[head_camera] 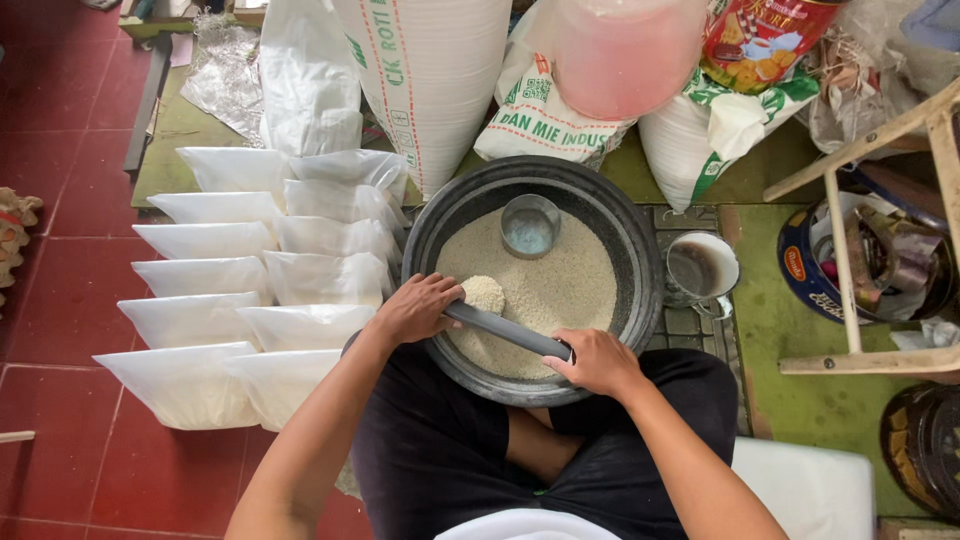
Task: The person scoops rice from a large black tub into a clear plastic bag, using a small plastic cup and a cylindrical mold to measure and direct the rice.
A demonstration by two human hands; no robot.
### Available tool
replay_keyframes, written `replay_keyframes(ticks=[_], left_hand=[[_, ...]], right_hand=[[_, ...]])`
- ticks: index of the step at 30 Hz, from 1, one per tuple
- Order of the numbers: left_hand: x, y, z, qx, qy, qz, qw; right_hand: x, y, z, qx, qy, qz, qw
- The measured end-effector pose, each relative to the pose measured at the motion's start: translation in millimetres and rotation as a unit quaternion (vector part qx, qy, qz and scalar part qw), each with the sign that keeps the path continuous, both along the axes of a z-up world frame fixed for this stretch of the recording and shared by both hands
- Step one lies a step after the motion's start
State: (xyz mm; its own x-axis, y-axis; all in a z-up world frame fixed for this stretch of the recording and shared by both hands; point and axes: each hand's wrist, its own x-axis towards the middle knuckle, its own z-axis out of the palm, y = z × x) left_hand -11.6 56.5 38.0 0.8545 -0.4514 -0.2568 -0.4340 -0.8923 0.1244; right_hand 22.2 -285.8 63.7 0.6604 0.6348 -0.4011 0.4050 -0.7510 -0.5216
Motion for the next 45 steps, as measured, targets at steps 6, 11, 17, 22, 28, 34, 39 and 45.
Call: replay_keyframes(ticks=[6,11,17,22,28,34,39,45], left_hand=[[-3,-2,4,-0.044,0.078,0.049,0.995],[5,0,-9,0.000,0.055,0.065,0.996],[18,5,-35,0.017,-0.037,0.083,0.996],[35,-1,-33,0.029,-0.090,0.097,0.991],[65,-3,-57,0.025,-0.112,0.107,0.988],[62,-8,-43,0.048,-0.109,0.097,0.988],[39,-2,4,0.141,-0.229,0.008,0.963],[7,114,-38,0.054,-0.388,0.164,0.905]], right_hand=[[4,-1,-12,-0.035,-0.004,0.047,0.998],[6,1,-12,-0.076,-0.001,0.044,0.996],[7,3,-13,-0.092,0.012,0.009,0.996],[9,4,-27,-0.072,-0.026,-0.009,0.997],[2,2,-19,-0.080,-0.026,-0.064,0.994],[1,-1,-18,-0.046,-0.046,-0.066,0.996],[0,1,-17,-0.017,-0.062,-0.097,0.993],[4,0,-38,0.011,-0.092,-0.112,0.989]])
